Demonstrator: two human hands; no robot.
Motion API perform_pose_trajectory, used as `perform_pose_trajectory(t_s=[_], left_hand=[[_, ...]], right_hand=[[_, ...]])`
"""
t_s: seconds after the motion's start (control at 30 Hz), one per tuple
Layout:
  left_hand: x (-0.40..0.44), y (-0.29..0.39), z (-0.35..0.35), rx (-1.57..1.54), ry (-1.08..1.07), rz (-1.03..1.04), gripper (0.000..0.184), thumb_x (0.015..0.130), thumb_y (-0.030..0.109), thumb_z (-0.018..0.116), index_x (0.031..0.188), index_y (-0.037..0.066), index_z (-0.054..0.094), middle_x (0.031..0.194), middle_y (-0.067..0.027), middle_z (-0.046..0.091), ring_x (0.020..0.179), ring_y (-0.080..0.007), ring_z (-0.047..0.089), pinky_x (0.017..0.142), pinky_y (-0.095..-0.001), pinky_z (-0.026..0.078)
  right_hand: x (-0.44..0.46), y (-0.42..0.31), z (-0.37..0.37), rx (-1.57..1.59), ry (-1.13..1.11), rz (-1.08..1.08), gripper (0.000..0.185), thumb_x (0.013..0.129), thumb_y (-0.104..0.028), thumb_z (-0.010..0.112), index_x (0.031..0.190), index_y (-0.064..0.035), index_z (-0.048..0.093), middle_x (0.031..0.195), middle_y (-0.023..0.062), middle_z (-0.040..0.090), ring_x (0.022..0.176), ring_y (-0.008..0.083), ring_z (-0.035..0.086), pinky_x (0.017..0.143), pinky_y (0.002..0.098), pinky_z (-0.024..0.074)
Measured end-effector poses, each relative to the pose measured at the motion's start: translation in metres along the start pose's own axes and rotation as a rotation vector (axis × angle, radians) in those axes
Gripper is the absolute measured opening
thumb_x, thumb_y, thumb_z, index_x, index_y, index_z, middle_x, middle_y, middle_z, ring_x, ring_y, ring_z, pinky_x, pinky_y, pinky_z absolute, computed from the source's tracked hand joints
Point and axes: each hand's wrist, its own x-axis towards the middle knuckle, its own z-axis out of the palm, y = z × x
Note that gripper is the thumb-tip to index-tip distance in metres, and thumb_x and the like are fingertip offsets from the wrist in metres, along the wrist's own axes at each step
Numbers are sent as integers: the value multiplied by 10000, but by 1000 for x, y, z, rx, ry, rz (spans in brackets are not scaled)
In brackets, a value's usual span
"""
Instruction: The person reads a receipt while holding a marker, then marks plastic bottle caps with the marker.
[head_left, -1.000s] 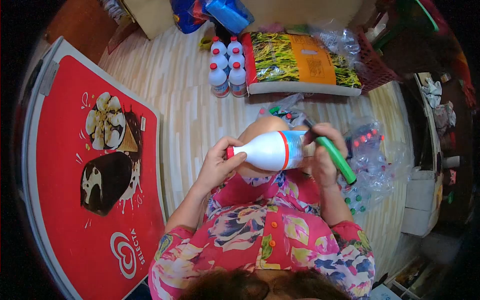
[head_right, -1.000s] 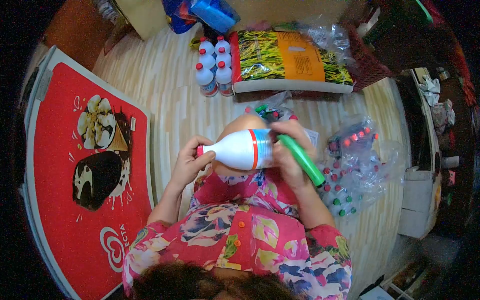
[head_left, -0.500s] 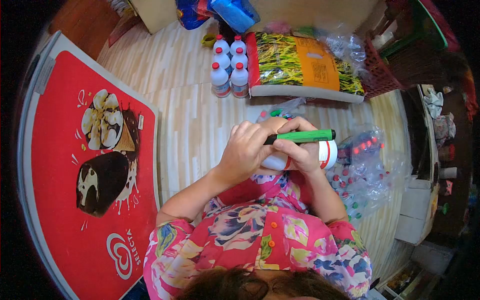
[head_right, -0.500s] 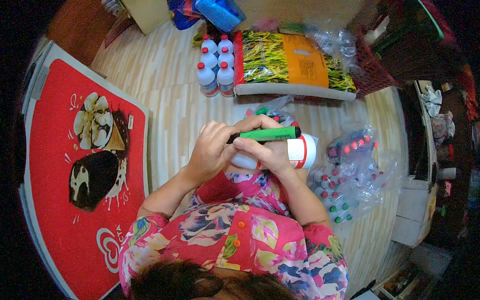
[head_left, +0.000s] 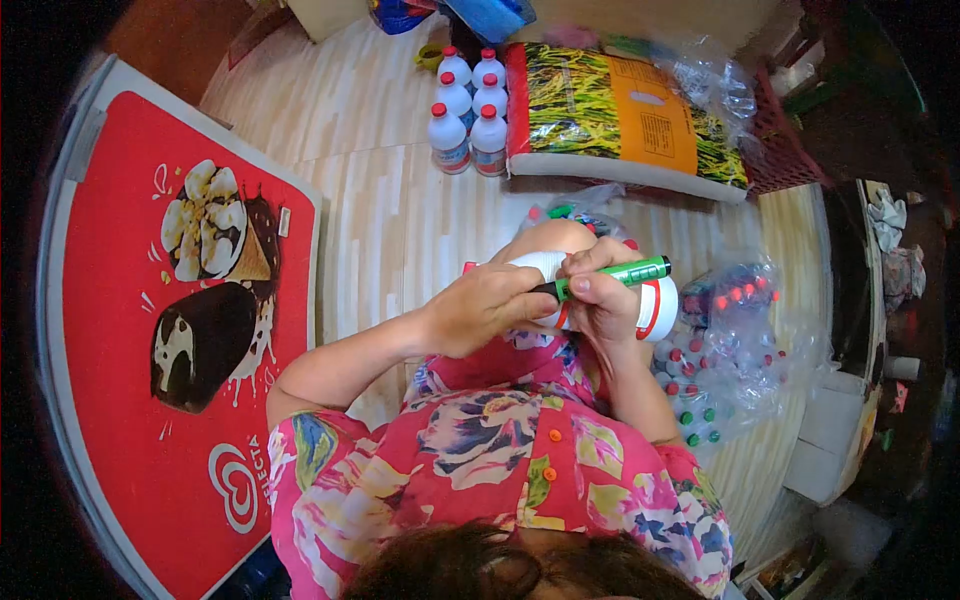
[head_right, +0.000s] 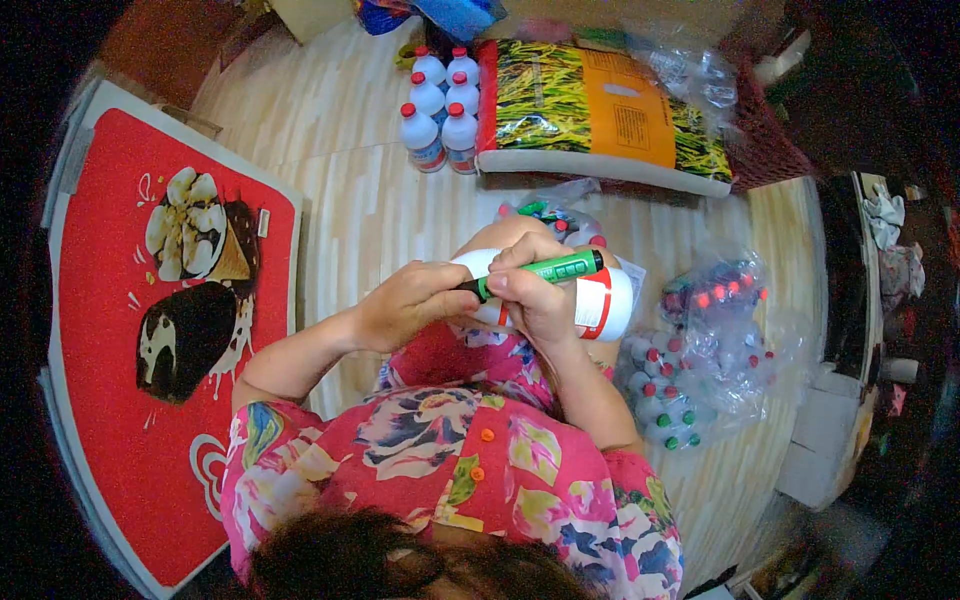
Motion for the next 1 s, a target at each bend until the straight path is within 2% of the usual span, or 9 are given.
perform_pose_trajectory(t_s=[0.07,0.1,0.2,0.3,0.43,0.57,0.7,0.8,1.0], left_hand=[[-11,0,-5,-482,-17,-271,315,898,294,498,778,4,528,666,-71,488,578,-205,423,569,-326,348],[-20,0,-12,-595,-12,-340,306,897,291,502,801,3,536,675,-58,483,608,-187,432,592,-315,358],[-58,2,-41,-673,53,-446,274,895,261,517,920,-8,560,760,-45,495,771,-151,499,700,-291,409],[-69,-10,-33,-80,431,-263,291,851,245,599,968,-18,557,835,-49,501,823,-147,495,734,-283,420],[-37,-34,7,5,575,-69,368,713,120,745,992,-11,544,859,-78,525,797,-117,479,683,-274,412],[-27,-38,14,-156,434,-226,376,713,57,739,1047,25,570,970,-55,615,899,-99,556,792,-254,443],[-20,-22,20,-148,577,-167,323,668,48,779,939,32,604,834,-13,633,748,-51,551,657,-205,444],[-1,10,18,-133,611,-31,346,642,53,801,926,41,602,802,3,611,700,-40,514,622,-195,424],[31,30,26,-65,673,134,346,619,33,784,875,18,550,866,-82,635,713,-122,587,643,-267,488]], right_hand=[[-2,1,-2,-71,11,-98,129,639,-47,623,656,-25,496,566,84,506,452,147,419,485,283,391],[8,-9,-25,253,16,-30,164,650,-55,614,650,-43,450,549,67,485,424,139,393,474,284,391],[19,-15,-15,133,54,-59,182,692,-84,599,648,-61,424,548,59,481,436,104,389,457,263,361],[27,-9,-7,1,3,-27,141,725,-95,613,724,-45,481,594,58,513,454,92,394,461,254,352],[26,-19,1,-30,76,92,208,801,-126,629,952,-4,553,681,52,552,509,89,454,473,212,358],[20,-23,7,-150,23,103,321,715,-7,707,1009,21,582,890,69,617,784,117,580,715,241,482],[13,-40,16,-431,172,5,283,716,-19,693,974,15,581,866,68,612,759,113,582,698,224,478],[5,-63,9,-214,150,-100,221,720,-54,681,899,8,566,816,64,603,709,104,571,682,220,470],[3,-79,0,-550,251,-291,192,687,-117,685,776,-25,541,698,21,547,608,74,478,560,213,375]])
